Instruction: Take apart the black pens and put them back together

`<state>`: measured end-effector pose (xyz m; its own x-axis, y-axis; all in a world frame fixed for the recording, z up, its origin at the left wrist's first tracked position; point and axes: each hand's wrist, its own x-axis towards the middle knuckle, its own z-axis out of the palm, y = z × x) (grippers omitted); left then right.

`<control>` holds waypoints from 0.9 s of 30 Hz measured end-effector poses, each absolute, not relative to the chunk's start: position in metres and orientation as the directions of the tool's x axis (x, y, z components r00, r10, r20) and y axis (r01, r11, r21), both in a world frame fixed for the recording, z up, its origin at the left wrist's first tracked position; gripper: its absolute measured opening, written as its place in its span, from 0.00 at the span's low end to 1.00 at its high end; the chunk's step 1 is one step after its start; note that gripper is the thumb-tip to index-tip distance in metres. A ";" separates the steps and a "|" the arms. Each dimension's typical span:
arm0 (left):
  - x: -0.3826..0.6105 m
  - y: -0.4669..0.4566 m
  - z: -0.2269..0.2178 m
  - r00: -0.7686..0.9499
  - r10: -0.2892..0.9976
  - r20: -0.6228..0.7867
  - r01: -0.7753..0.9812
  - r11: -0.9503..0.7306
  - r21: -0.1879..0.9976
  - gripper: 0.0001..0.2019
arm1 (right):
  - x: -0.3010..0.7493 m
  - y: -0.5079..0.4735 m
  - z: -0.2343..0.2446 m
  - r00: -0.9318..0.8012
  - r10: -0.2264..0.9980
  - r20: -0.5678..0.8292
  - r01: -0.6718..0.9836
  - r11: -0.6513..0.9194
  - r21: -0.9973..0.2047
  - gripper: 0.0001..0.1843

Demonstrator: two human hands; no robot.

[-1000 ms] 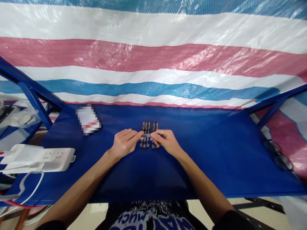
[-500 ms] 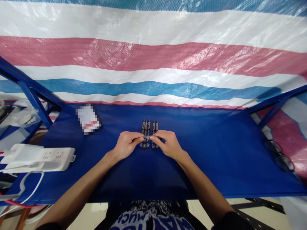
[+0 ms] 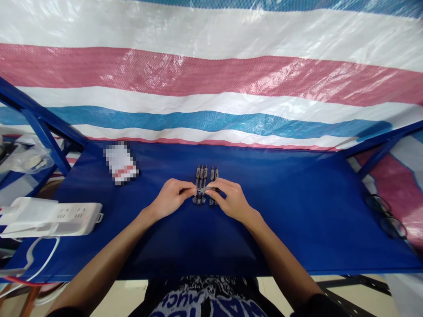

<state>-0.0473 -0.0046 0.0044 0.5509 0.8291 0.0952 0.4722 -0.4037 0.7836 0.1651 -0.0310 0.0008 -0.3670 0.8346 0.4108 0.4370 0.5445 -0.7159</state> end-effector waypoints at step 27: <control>-0.056 -0.009 0.010 0.611 0.261 0.747 0.541 -0.827 -0.154 0.04 | 0.165 -0.039 0.022 -0.344 0.918 0.197 0.235 0.288 -0.928 0.09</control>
<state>-0.0560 -0.0089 0.0099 0.6112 0.2606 0.7474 0.5411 -0.8267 -0.1543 0.1647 -0.0389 0.0216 -0.3442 0.9180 0.1972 0.2351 0.2876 -0.9284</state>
